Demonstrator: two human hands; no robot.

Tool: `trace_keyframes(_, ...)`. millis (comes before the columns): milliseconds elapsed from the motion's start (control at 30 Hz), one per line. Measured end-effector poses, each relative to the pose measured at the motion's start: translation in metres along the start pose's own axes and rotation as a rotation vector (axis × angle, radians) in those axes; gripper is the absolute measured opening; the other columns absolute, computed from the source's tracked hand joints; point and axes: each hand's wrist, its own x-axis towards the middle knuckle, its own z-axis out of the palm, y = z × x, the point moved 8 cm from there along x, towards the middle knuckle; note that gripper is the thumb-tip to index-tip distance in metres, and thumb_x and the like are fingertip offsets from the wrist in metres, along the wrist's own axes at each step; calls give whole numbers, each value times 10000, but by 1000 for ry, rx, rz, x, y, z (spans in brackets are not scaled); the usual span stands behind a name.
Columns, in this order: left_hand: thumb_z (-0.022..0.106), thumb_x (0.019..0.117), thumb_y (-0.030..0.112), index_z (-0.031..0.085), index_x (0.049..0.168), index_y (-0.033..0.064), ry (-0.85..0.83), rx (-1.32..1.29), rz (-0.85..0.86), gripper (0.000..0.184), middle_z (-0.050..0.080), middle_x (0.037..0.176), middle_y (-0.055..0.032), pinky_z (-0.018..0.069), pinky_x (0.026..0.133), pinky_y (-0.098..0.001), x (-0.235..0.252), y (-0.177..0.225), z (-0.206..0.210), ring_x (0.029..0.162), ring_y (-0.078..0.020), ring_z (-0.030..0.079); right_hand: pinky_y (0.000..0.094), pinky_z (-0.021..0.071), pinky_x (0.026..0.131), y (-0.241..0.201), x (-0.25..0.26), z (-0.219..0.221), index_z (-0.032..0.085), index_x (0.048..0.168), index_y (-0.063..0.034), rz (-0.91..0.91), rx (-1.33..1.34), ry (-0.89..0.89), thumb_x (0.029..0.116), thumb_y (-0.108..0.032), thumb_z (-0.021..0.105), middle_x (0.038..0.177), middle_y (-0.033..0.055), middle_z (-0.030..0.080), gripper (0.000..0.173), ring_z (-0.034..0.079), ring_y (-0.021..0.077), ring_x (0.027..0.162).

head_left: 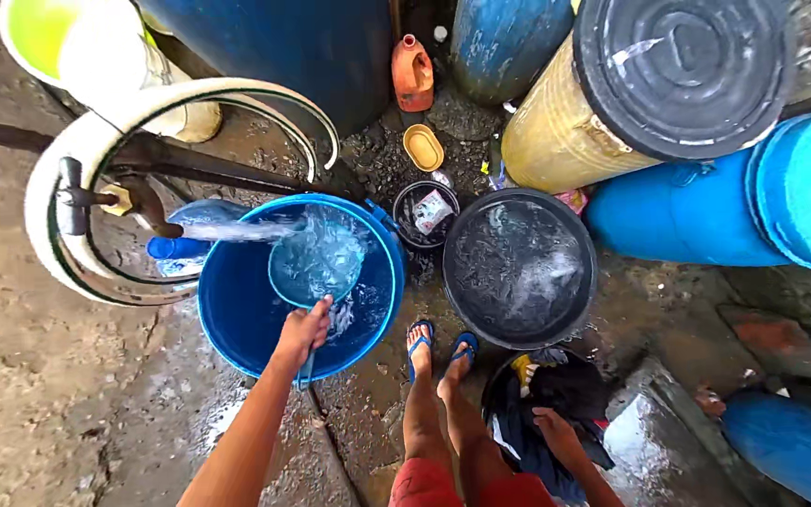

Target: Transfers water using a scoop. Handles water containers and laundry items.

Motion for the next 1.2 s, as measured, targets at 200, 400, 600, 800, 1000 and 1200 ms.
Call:
trace_keyframes(200, 561, 1071, 223, 538, 919, 74, 44, 72, 109, 214, 422, 534, 75, 347, 393, -186, -93, 16, 9, 390, -25, 358, 533, 455, 1075, 2, -4, 7, 573, 1386, 50, 2, 61, -28, 1082, -101, 465, 1295, 288, 649, 356, 629, 417, 1213)
trace_keyframes(400, 607, 1041, 274, 624, 1037, -11, 118, 262, 303, 285, 490, 631, 18, 425, 495, -281, -157, 5, 54, 485, -76, 435, 535, 447, 1082, 22, -4, 3, 577, 1385, 49, -6, 60, -22, 1083, -98, 465, 1295, 292, 648, 354, 622, 419, 1224)
trace_keyframes(600, 575, 1057, 187, 575, 1276, -121, 190, 442, 447, 377, 696, 999, -268, 541, 893, -535, -192, -10, 135, 931, -364, 700, 540, 428, 1104, 29, -6, -4, 566, 1403, 43, 12, 28, -30, 1093, -116, 456, 1329, 293, 631, 366, 600, 422, 1265)
trace_keyframes(800, 539, 1043, 96, 401, 1465, -142, 126, 573, 446, 503, 549, 1412, -319, 477, 1092, -499, -189, -42, 194, 1276, -407, 603, 531, 428, 1106, 25, -6, -3, 565, 1403, 45, -1, 35, -34, 1092, -108, 453, 1328, 290, 633, 364, 602, 414, 1265)
trace_keyframes(1000, 641, 905, 18, 630, 1171, -179, 371, 623, 893, 331, 651, 1184, -374, 509, 1013, -607, -164, 1, 117, 1158, -512, 642, 521, 429, 1105, 14, -3, -3, 569, 1401, 37, 7, 34, -31, 1093, -110, 451, 1326, 282, 636, 361, 605, 402, 1262)
trace_keyframes(1200, 468, 1062, 105, 427, 1461, -114, 495, 892, 366, 458, 477, 1462, -353, 458, 1058, -619, -59, 37, -28, 1317, -491, 540, 542, 441, 1083, 11, 1, -2, 576, 1383, 60, -3, -13, -18, 1087, -97, 466, 1291, 298, 648, 353, 621, 425, 1226)
